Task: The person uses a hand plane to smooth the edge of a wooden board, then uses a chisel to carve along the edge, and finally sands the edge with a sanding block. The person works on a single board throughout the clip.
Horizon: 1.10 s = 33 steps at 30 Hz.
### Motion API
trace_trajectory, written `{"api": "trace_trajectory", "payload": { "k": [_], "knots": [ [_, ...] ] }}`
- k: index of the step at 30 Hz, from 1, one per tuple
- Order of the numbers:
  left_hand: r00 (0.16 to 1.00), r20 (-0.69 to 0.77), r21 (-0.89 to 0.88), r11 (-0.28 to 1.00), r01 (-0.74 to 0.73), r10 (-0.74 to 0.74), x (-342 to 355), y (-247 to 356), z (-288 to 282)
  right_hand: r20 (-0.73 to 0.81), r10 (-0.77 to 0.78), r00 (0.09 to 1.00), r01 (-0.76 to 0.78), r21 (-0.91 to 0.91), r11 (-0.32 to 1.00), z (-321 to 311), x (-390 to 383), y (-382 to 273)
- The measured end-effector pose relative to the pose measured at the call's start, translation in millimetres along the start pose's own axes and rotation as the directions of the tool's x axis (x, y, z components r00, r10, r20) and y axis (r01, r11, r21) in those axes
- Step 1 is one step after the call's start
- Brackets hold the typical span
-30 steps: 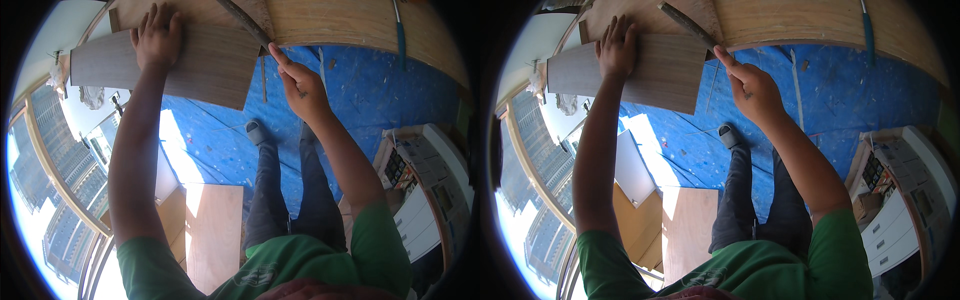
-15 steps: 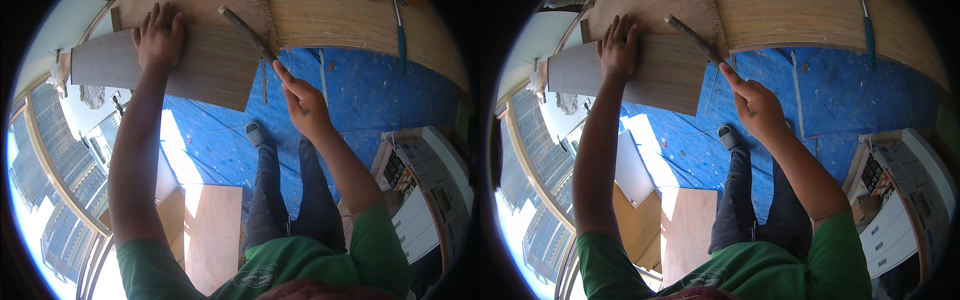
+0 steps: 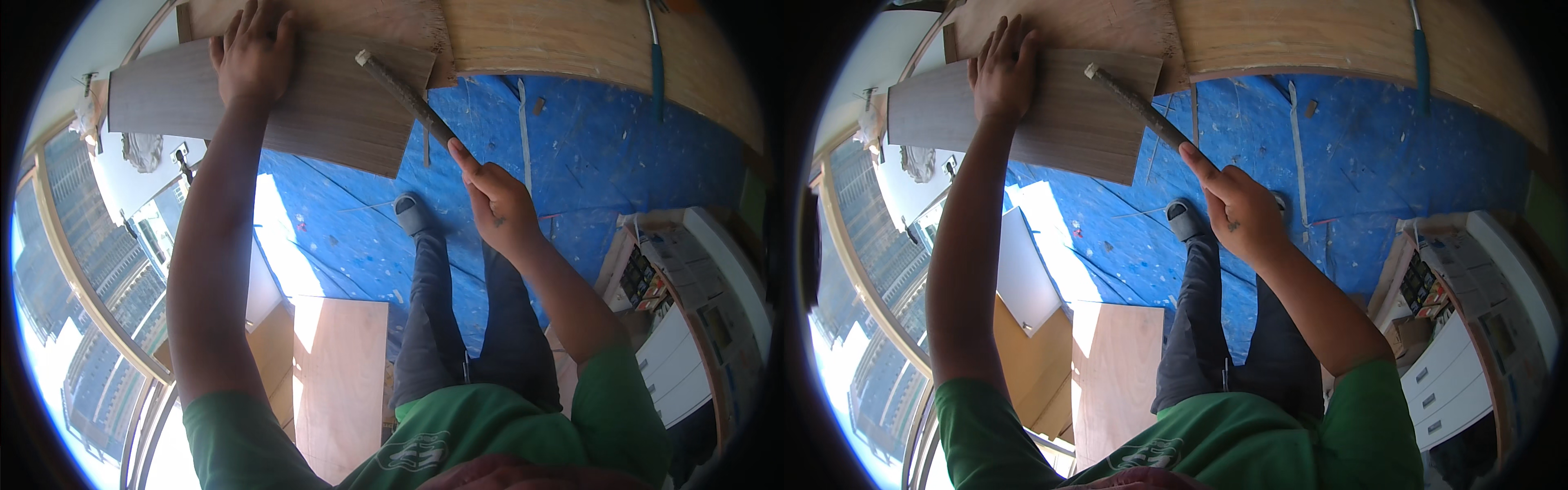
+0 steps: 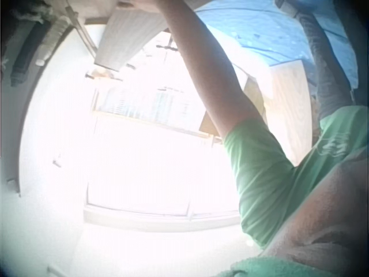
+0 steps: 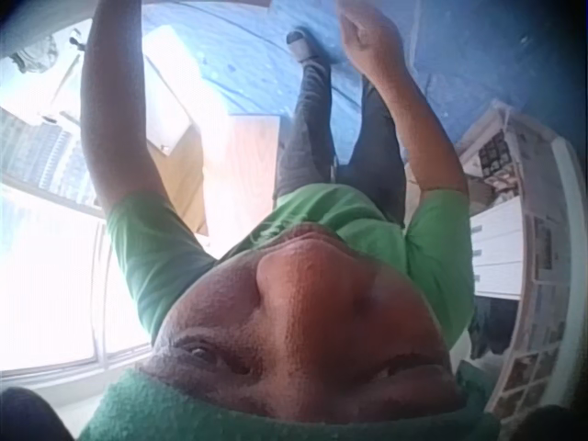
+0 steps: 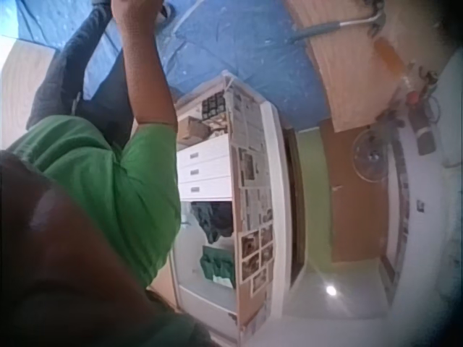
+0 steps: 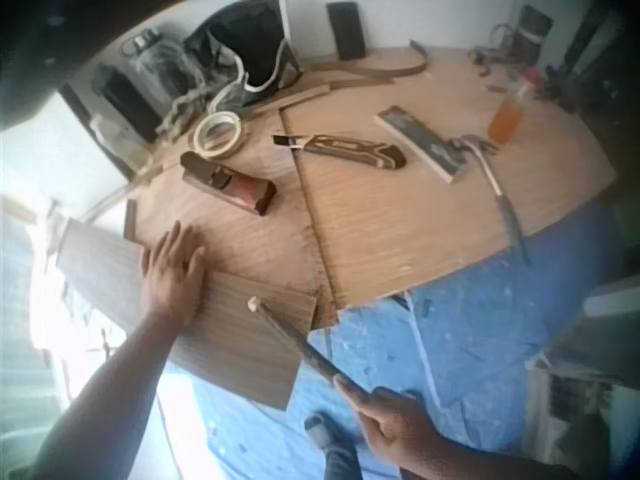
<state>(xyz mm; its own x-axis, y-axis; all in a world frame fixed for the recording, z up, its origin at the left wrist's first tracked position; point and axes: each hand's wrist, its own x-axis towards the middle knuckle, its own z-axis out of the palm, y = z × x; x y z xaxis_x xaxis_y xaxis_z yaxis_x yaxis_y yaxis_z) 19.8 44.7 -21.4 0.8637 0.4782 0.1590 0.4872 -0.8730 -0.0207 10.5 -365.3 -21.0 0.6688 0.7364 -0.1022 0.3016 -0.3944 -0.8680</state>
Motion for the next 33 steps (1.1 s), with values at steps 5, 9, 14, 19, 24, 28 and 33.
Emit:
{"api": "trace_trajectory", "payload": {
  "k": [5, 9, 14, 19, 24, 28, 33],
  "knots": [
    [0.998, 0.061, 0.019, 0.999, 0.031, -0.032, -4, 15, -18, -0.031, -0.005, 1.000, 0.004, -0.014, 1.000, -9, 50, -6],
    [0.991, 0.118, -0.034, 0.997, 0.073, -0.069, -6, 32, -34, -0.007, 0.042, 0.999, -0.042, -0.030, 0.999, -13, 60, -14],
    [0.991, 0.110, -0.055, 0.995, 0.088, -0.082, -7, 33, -38, 0.055, 0.039, 0.998, -0.034, -0.088, 0.996, -23, 4, -15],
    [0.992, 0.094, -0.061, 0.994, 0.094, -0.088, -6, 33, -34, 0.020, 0.129, 0.991, -0.128, -0.012, 0.992, -26, 73, -24],
    [0.994, 0.079, -0.049, 0.995, 0.083, -0.079, -5, 31, -29, 0.012, 0.015, 1.000, -0.015, -0.006, 1.000, -13, 13, -9],
    [0.993, 0.083, -0.043, 0.996, 0.083, -0.080, -7, 29, -33, 0.063, 0.081, 0.995, -0.081, -0.007, 0.997, -18, 34, -11],
    [0.994, 0.071, -0.051, 0.995, 0.083, -0.079, -5, 33, -32, -0.074, 0.000, 0.997, 0.000, -0.001, 1.000, -12, 84, -12]
  ]
}}
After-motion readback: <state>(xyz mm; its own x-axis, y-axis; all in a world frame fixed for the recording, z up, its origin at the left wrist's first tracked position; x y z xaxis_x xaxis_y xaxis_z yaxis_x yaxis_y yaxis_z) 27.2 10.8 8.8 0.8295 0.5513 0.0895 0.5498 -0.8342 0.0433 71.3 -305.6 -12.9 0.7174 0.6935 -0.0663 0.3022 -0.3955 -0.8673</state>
